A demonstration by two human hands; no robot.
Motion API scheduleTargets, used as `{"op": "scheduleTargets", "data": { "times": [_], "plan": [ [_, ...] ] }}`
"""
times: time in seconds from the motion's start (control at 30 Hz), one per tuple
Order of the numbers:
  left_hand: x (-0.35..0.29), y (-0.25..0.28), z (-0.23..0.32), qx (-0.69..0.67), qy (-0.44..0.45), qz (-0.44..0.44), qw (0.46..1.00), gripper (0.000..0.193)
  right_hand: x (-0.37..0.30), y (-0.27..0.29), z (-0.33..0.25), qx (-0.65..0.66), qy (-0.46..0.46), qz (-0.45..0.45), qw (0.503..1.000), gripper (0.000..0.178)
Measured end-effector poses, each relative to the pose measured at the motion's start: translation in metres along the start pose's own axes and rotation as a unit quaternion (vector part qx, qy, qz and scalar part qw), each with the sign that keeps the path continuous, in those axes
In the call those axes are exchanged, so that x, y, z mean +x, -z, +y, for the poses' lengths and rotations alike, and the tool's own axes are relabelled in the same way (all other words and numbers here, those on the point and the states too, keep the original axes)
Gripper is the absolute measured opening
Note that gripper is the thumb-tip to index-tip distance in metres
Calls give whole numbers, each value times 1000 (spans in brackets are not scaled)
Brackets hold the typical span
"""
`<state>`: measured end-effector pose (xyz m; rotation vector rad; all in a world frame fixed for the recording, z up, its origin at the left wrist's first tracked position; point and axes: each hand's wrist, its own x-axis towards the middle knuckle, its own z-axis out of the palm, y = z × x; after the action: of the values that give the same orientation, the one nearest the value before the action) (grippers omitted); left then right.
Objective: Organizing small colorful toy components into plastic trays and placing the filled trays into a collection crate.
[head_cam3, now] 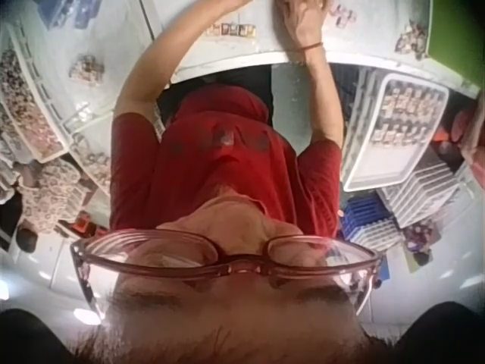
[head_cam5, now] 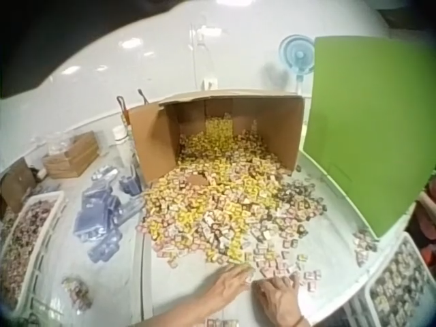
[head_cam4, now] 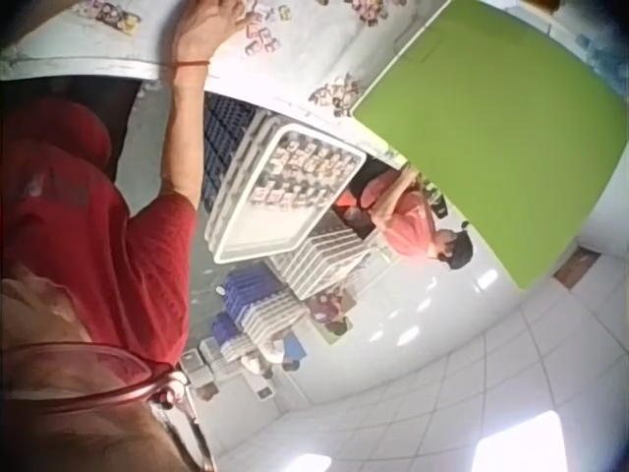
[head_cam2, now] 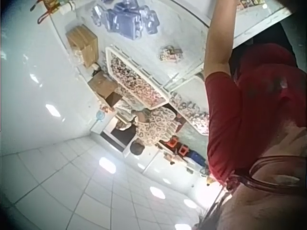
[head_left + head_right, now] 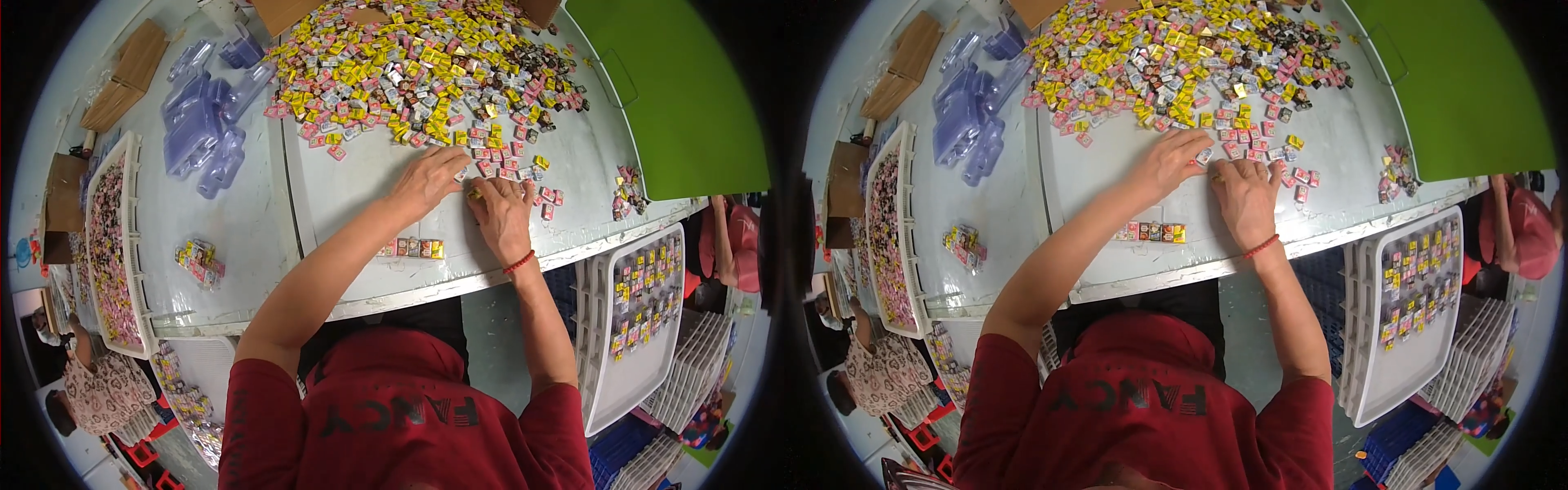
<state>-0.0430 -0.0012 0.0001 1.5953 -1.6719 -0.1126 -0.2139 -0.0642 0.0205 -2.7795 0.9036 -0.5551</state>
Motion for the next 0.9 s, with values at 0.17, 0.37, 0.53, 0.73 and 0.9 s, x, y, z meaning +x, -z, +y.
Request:
{"op": "scheduleTargets", "data": {
  "times": [0.17, 0.37, 0.53, 0.73, 0.9],
  "plan": [
    [11, -8, -18, -8, -78, -76, 994, 26, -2, -4, 14, 6, 11, 18, 1000, 23],
    [16, 22, -16, -47, 0, -46, 998, 23, 1, 4, 1, 27, -1, 38, 999, 21],
    [-20, 90, 25, -111, 108, -82, 984, 23, -6, 27, -46, 132, 72, 0, 989, 25],
    [-85, 70, 20, -5, -6, -52, 999, 21, -18, -4, -66, 148, 89, -13, 985, 22],
    [-96, 60, 11, 4, -53, -40, 998, 21, -20, -10, -64, 143, 106, 0, 984, 18]
  ]
}}
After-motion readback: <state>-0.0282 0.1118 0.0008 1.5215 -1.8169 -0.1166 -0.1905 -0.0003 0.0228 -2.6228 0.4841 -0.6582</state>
